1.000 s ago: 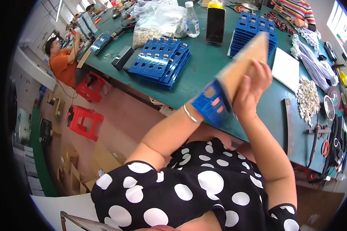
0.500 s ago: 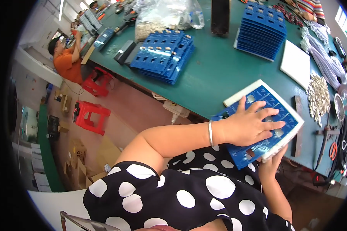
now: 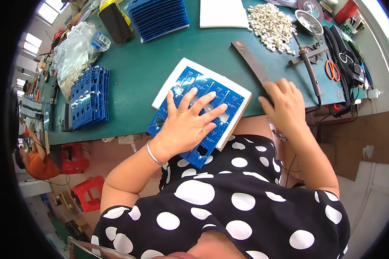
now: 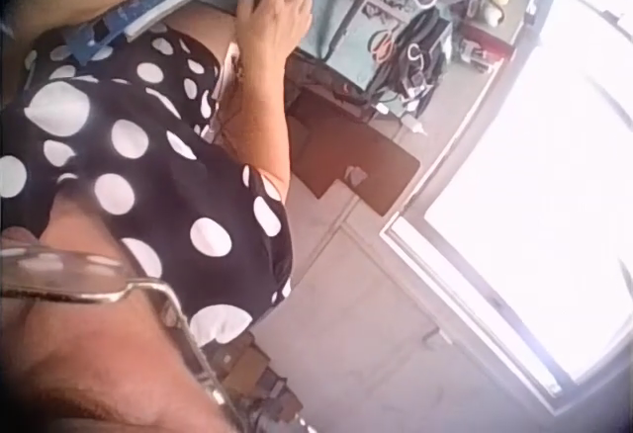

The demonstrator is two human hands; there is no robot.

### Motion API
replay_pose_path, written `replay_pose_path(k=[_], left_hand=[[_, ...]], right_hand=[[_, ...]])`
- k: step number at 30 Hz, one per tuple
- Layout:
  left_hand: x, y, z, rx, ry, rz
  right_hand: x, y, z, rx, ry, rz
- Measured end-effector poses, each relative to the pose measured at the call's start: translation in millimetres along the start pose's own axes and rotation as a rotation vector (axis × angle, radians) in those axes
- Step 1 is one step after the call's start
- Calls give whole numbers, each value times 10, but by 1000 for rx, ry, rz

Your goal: The person places a circuit board onto a base block, secures it with a metal bar, and solders components onto the board using a soldering iron and solder wire.

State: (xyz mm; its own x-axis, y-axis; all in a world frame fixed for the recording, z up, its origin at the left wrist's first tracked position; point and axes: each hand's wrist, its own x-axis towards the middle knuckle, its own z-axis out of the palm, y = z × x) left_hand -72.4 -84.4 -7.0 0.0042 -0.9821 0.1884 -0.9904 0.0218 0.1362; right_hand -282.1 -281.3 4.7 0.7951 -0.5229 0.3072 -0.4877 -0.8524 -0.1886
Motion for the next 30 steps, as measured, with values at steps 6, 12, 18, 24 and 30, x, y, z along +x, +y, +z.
replay_pose_path(k=[6, 12, 18, 24, 30], left_hand=[[-8, 2, -20, -17, 6, -13], [-4, -5, -25, -69, 9, -24], [0, -14, -41, -146, 13, -40], [1, -140, -175, -354, -161, -34], [-283, -275, -306, -380, 292, -76]], right_hand=[[277, 230, 252, 99, -84, 196], [404, -99, -14, 477, -258, 115], [605, -497, 99, 529, -427, -73], [542, -517, 183, 438, -351, -134], [424, -607, 256, 271, -246, -205]])
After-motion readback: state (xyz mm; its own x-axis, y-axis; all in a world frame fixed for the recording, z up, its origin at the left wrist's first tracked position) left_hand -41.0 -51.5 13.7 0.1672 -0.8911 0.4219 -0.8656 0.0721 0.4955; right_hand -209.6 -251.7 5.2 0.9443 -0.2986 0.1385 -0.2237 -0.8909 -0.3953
